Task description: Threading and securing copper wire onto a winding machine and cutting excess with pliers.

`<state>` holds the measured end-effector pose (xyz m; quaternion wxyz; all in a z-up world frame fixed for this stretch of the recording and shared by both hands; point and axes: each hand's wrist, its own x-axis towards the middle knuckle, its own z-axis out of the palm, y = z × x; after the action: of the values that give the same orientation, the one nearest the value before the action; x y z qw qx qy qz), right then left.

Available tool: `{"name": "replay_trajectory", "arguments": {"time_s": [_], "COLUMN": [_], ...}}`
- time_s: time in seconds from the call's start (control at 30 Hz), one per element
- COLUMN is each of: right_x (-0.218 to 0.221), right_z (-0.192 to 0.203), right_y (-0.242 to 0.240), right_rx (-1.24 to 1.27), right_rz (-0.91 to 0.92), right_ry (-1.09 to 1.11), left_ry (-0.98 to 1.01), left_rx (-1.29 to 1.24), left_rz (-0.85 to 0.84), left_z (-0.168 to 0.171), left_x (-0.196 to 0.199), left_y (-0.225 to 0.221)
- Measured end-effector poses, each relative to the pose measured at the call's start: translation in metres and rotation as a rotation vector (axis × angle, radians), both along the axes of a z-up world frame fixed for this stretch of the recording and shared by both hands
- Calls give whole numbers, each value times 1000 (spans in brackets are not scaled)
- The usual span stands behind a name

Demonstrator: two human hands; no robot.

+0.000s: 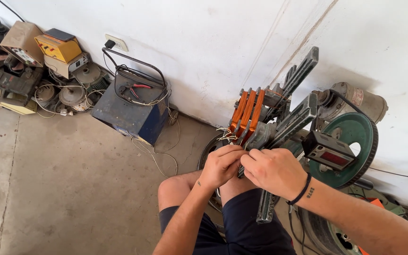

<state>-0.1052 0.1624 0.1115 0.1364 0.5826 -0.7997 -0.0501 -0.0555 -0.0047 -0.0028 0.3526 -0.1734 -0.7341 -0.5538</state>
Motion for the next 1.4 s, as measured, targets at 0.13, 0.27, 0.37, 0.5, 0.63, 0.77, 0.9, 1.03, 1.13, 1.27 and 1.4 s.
{"name": "replay_trajectory", "arguments": {"time_s": [0.13, 0.27, 0.37, 0.5, 0.63, 0.77, 0.9, 1.03, 1.13, 1.27, 1.4], "right_x": [-2, -2, 0, -8, -9, -7, -4, -2, -6, -10, -6], "right_z": [7, 26, 33, 30, 30, 25, 12, 15, 13, 12, 9], "right_y": [-7, -17, -29, -37, -34, -32, -32, -42, -45, -49, -50], "right_rx": [-2, 45, 9, 53, -77, -134, -132, -103, -105, -103, -122], "right_rz": [-17, -61, 62, 76, 138, 88, 21, -38, -23, -23, 24], "right_ry": [-4, 84, 342, 490, 446, 336, 278, 328, 323, 346, 357], "left_ry": [3, 40, 53, 95, 61, -89, -246, -214, -138, 33, 152], "left_rx": [16, 80, 32, 8, 41, 558, 1007, 962, 623, 184, 59], "left_rz": [31, -18, -44, -102, -112, -204, -222, -166, 10, 208, 300], "left_z": [6, 10, -1, 13, 10, -24, -44, -35, -10, -6, -25], "left_x": [3, 4, 3, 4, 3, -4, -6, 0, 9, 12, 5], "left_y": [-9, -14, -20, -27, -27, -4, 16, 20, 7, -1, 4]}}
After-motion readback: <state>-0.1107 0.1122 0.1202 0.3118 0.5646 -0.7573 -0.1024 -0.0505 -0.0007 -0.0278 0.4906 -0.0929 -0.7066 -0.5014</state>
